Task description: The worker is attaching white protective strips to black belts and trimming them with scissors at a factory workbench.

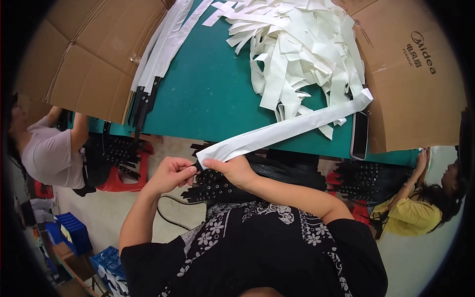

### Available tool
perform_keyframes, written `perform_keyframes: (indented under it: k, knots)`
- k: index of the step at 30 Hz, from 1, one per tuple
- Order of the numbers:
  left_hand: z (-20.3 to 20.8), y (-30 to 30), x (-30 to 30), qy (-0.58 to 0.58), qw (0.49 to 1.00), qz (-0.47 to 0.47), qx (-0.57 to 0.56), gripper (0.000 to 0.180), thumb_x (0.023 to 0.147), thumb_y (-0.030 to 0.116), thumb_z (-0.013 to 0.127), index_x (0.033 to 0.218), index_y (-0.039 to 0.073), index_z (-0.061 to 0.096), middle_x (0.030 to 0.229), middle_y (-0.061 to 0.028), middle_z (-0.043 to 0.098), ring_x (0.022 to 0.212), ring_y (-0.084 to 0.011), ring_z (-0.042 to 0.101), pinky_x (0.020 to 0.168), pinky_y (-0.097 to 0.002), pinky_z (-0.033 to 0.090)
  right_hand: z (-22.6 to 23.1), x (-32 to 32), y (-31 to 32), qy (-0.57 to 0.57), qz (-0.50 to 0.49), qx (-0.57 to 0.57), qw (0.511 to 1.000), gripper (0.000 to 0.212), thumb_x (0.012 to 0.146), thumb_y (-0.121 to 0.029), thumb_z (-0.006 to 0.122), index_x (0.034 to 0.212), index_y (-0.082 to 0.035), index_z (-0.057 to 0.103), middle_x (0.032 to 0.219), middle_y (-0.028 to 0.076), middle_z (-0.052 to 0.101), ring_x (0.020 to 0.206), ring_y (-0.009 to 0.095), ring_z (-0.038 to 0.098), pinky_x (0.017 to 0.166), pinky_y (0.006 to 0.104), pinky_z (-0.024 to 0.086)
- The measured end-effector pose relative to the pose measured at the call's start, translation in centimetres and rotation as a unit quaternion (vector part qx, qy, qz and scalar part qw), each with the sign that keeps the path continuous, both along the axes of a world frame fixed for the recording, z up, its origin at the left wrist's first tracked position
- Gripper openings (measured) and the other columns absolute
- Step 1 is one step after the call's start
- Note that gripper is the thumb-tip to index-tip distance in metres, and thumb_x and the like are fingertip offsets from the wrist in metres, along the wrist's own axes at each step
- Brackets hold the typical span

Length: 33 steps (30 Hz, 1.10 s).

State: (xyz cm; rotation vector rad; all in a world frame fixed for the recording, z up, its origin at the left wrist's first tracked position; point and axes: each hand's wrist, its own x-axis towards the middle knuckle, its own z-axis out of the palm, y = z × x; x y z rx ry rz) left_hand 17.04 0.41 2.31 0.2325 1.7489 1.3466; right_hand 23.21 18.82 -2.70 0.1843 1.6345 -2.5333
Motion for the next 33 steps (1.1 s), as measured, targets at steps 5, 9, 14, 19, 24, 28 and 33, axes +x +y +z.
perform_keyframes:
  k: [5, 9, 14, 19, 24, 28, 33]
  knots:
    - [0.3, -0.8, -0.5, 0.024, 0.999, 0.016, -0.015, 0.015, 0.08, 0.015, 0.056, 0.074, 0.002, 0.058, 0.055, 0.0, 0.052, 0.043, -0.0035, 0.04, 0.039, -0.0182, 0.028, 0.6, 0.1, 0.5, 0.009, 0.061, 0.002, 0.998, 0.022, 0.073, -0.012, 0.066, 0.09, 0.0, 0.058, 0.083, 0.005, 0.06, 0.076, 0.012, 0.055, 0.068, 0.0258, 0.045]
    - [-1.2, 0.6, 0.2, 0.104, 0.994, -0.03, -0.009, 0.022, 0.081, 0.022, 0.056, 0.069, 0.003, 0.056, 0.053, 0.0032, 0.047, 0.044, -0.0033, 0.038, 0.04, -0.0188, 0.025, 0.5, 0.0, 0.1, 0.083, 0.061, -0.022, 0.994, 0.037, 0.073, -0.015, 0.066, 0.105, -0.004, 0.053, 0.091, 0.003, 0.056, 0.084, 0.011, 0.052, 0.071, 0.0266, 0.044]
    - [-3.0, -2.9, 0.6, 0.073, 0.996, 0.051, -0.012, 0.027, 0.079, 0.014, 0.055, 0.056, 0.0, 0.056, 0.048, -0.0009, 0.05, 0.041, -0.0068, 0.043, 0.04, -0.021, 0.032, 2.2, -2.8, 13.8, 0.043, -0.175, -0.318, 0.931, 0.022, 0.084, -0.013, 0.05, 0.104, -0.004, 0.048, 0.091, 0.011, 0.056, 0.086, 0.023, 0.056, 0.08, 0.0363, 0.046]
    - [-4.0, -3.1, 2.2, -0.04, 0.997, -0.016, 0.061, 0.021, 0.081, 0.01, 0.054, 0.068, -0.005, 0.06, 0.058, -0.0083, 0.059, 0.05, -0.0133, 0.054, 0.048, -0.0258, 0.044, 6.6, -7.1, 35.3, -0.052, -0.475, -0.186, 0.859, 0.023, 0.09, -0.016, 0.043, 0.109, -0.003, 0.04, 0.088, 0.015, 0.054, 0.076, 0.026, 0.056, 0.067, 0.0423, 0.049]
    - [-0.9, 7.3, 2.3, -0.066, 0.989, -0.089, 0.102, 0.017, 0.091, 0.012, 0.039, 0.095, -0.002, 0.048, 0.063, -0.0069, 0.056, 0.049, -0.0117, 0.053, 0.048, -0.0225, 0.043, 15.7, -18.8, 42.8, 0.116, -0.395, 0.101, 0.906, 0.036, 0.086, -0.007, 0.045, 0.117, -0.015, 0.03, 0.089, 0.015, 0.053, 0.067, 0.026, 0.058, 0.057, 0.0421, 0.051]
    - [2.1, 16.8, -0.6, -0.05, 0.981, -0.071, 0.176, 0.021, 0.093, 0.017, 0.036, 0.099, -0.001, 0.045, 0.062, -0.0072, 0.055, 0.046, -0.0123, 0.052, 0.045, -0.0222, 0.042, 23.1, -25.5, 43.5, 0.172, -0.361, 0.158, 0.903, 0.049, 0.086, -0.018, 0.05, 0.124, -0.014, 0.021, 0.08, 0.012, 0.058, 0.07, 0.023, 0.058, 0.06, 0.0386, 0.051]
    - [2.2, 27.1, -6.0, -0.041, 0.972, -0.021, 0.231, 0.024, 0.093, 0.023, 0.038, 0.095, 0.0, 0.047, 0.061, -0.0081, 0.054, 0.041, -0.0133, 0.049, 0.042, -0.0228, 0.04, 18.2, -26.2, 48.2, 0.022, -0.397, 0.467, 0.79, 0.037, 0.078, -0.034, 0.061, 0.096, -0.002, 0.056, 0.073, 0.01, 0.06, 0.061, 0.02, 0.059, 0.05, 0.0313, 0.047]
